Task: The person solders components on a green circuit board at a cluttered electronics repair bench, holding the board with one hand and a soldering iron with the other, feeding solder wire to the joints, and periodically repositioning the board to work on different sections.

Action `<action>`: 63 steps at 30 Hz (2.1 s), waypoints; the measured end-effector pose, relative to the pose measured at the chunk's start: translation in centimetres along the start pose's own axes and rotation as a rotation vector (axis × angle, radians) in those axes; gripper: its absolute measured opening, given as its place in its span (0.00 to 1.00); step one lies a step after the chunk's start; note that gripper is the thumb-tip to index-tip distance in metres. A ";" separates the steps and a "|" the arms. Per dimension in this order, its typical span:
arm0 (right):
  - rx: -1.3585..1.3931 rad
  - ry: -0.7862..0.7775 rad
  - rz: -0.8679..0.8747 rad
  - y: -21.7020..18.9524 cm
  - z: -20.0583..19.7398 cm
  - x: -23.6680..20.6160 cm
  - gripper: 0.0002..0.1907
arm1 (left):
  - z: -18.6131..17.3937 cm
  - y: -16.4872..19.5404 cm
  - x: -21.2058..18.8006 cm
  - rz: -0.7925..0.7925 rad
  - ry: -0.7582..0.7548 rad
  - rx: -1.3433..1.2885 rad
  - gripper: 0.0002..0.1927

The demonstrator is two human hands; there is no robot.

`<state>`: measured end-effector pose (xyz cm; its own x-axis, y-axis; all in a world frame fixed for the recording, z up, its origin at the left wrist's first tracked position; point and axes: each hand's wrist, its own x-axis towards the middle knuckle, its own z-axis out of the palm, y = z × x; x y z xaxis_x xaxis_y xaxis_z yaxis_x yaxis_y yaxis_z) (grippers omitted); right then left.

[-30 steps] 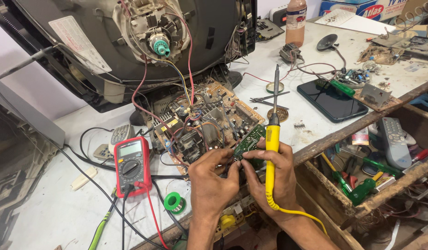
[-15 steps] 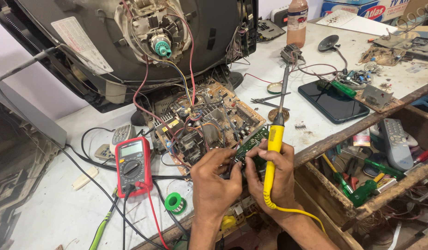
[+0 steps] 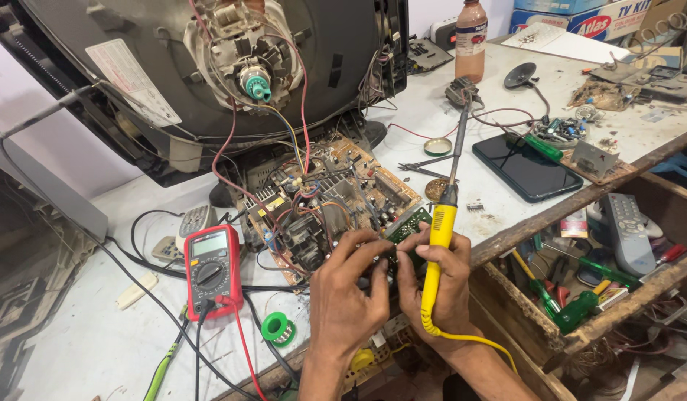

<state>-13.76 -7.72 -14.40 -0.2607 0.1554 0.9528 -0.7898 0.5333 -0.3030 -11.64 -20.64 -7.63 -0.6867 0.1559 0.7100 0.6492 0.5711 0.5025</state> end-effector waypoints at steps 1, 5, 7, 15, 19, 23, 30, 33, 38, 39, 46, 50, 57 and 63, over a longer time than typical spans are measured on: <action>0.013 -0.004 0.011 0.0 -0.2 0.0 0.29 | 0.1 0.1 0.0 0.021 0.009 -0.007 0.11; 0.038 0.000 0.034 -0.2 -0.8 0.1 0.29 | 0.2 0.6 0.0 0.005 0.006 -0.043 0.11; 0.032 0.008 0.029 -0.4 -1.0 0.1 0.29 | 0.3 0.8 0.0 -0.027 -0.009 -0.036 0.10; -0.002 0.017 0.040 -0.8 -1.2 -0.5 0.29 | 0.3 1.4 -0.1 -0.043 0.012 0.028 0.09; 0.047 0.066 0.048 -0.9 -1.2 -1.3 0.29 | -0.1 2.1 -0.3 -0.062 0.017 0.010 0.07; 0.063 0.085 0.067 -1.1 -1.7 -2.0 0.30 | -0.4 3.2 0.2 -0.159 -0.008 -0.019 0.06; 0.054 0.151 0.076 -2.3 -3.7 -2.5 0.31 | 0.6 7.1 1.2 -0.289 -0.067 0.234 0.09; 0.109 0.170 0.126 -3.3 -5.0 -2.4 0.31 | 1.3 8.8 1.6 -0.477 -0.176 0.339 0.09; 0.037 0.181 0.148 -5.0 -7.5 -1.8 0.32 | 2.2 11.1 0.7 -0.408 -0.117 0.264 0.08; 0.025 0.185 0.149 -5.2 -8.0 -1.7 0.32 | 2.5 11.4 0.4 -0.411 -0.107 0.234 0.08; 0.016 0.152 0.148 -6.0 -10.2 -1.0 0.32 | 3.3 12.1 -0.5 -0.346 -0.053 0.178 0.08; 0.070 0.113 0.159 -6.0 -10.7 -1.0 0.32 | 3.8 11.8 -0.3 -0.362 -0.047 0.130 0.08; 0.031 0.074 0.102 -5.9 -10.6 -0.9 0.33 | 4.0 10.6 -0.1 -0.362 -0.018 0.103 0.08; 0.033 0.058 0.098 -5.9 -10.6 -1.3 0.32 | 4.0 10.0 -0.2 -0.326 -0.012 0.106 0.07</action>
<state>-2.85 -2.23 -13.71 -0.3056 0.2535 0.9178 -0.7800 0.4862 -0.3940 -6.32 -11.76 -4.66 -0.8567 -0.0390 0.5144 0.3580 0.6730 0.6472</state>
